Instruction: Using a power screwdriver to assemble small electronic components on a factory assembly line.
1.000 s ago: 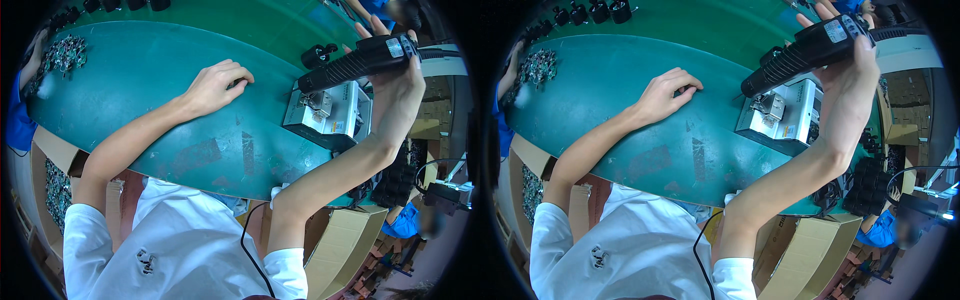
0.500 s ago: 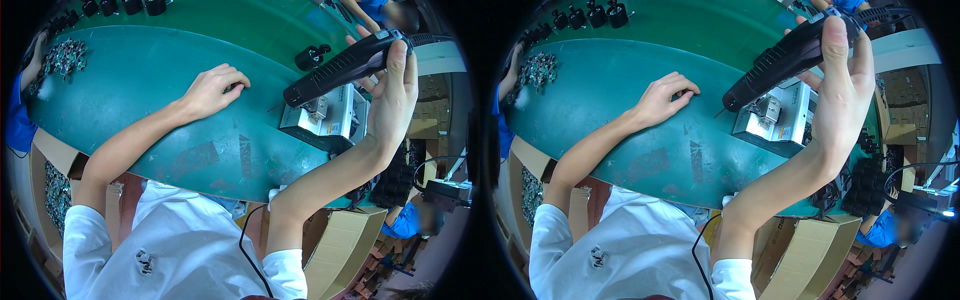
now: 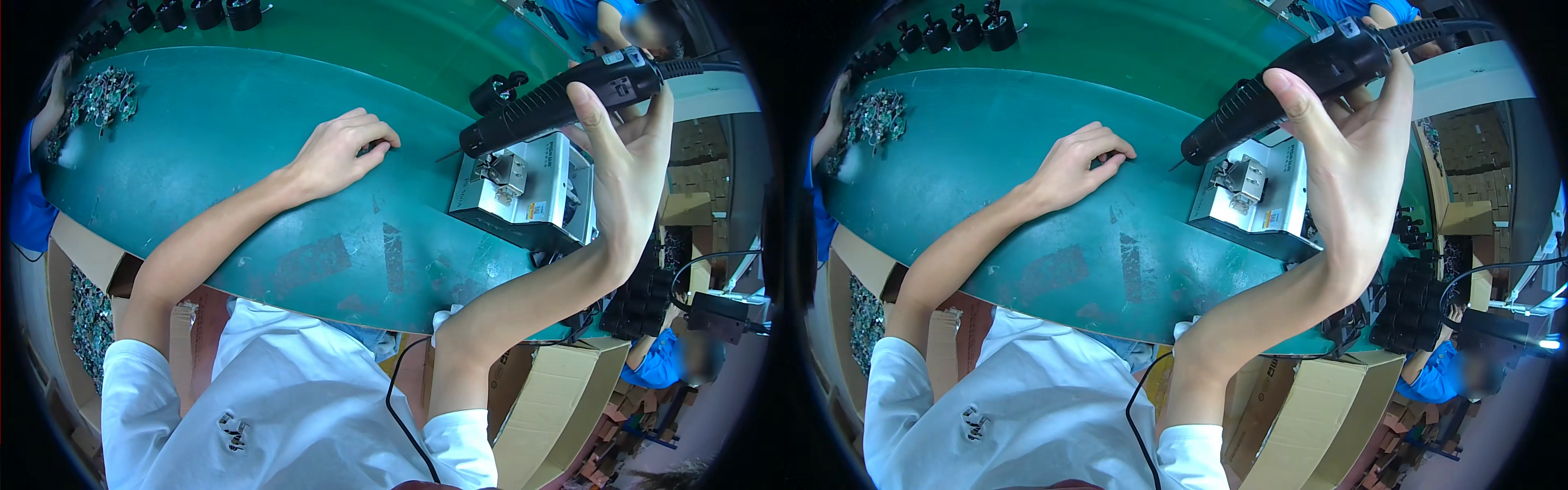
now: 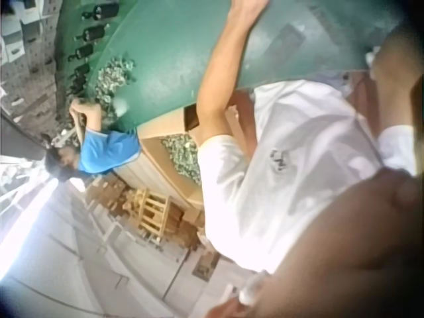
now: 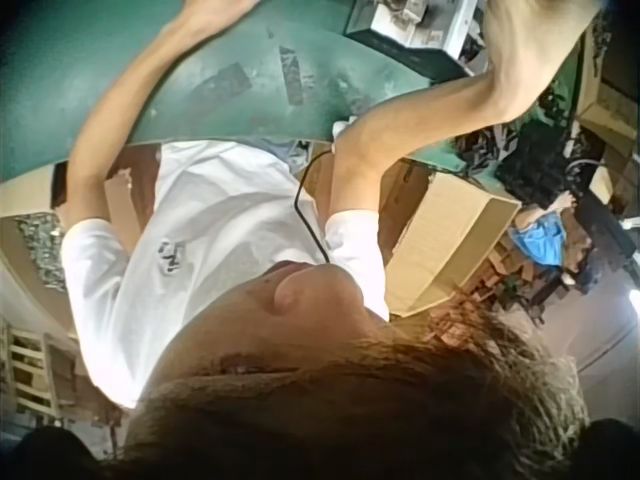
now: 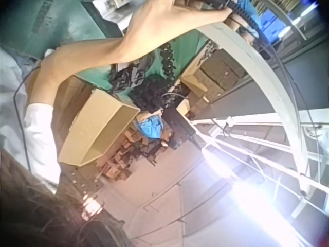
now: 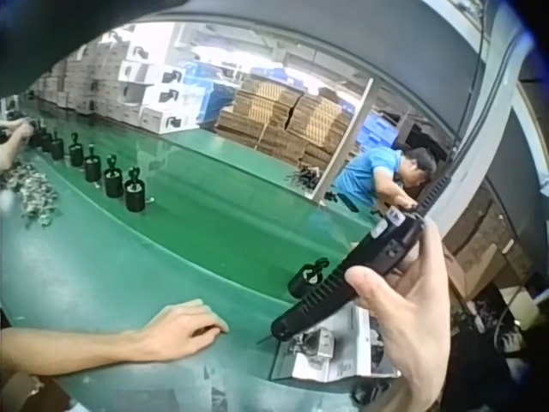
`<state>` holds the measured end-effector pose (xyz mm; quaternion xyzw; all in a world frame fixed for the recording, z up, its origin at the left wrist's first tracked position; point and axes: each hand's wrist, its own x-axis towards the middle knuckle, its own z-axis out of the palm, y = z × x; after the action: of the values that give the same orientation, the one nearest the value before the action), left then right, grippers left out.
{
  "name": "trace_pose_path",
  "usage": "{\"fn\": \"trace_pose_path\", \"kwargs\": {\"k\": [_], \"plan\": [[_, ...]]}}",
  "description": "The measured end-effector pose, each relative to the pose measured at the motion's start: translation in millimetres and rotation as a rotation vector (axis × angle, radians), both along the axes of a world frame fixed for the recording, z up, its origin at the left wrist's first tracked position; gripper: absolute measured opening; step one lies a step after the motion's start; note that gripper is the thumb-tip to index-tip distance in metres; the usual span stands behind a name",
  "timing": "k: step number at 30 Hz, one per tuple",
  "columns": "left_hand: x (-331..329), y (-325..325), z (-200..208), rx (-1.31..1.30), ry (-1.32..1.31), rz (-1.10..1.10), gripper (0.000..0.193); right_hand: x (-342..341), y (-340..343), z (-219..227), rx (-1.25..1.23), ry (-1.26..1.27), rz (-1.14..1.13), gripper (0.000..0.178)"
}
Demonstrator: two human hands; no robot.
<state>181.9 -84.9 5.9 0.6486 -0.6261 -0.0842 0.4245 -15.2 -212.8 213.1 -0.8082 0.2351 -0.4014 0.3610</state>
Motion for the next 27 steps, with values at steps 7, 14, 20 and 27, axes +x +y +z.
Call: {"fn": "trace_pose_path", "kwargs": {"k": [7,14,20,27], "plan": [[-0.6,-0.7,-0.7,-0.006,0.004,-0.004,0.012,2.8,-2.3,-2.3,-0.083,0.046,-0.085,0.059],[-1.3,-0.5,-0.3,0.003,0.01,-0.003,0.011,1.0,0.8,-0.6,-0.038,0.006,-0.127,0.056],[0.0,2.4,-1.3,0.001,0.007,0.001,0.012,3.1,-3.0,-4.7,-0.059,-0.004,-0.175,0.051],[0.2,1.5,-2.1,0.0,-0.01,-0.003,0.012,19.7,-13.8,-15.8,-0.003,-0.094,-0.042,0.053]]}}
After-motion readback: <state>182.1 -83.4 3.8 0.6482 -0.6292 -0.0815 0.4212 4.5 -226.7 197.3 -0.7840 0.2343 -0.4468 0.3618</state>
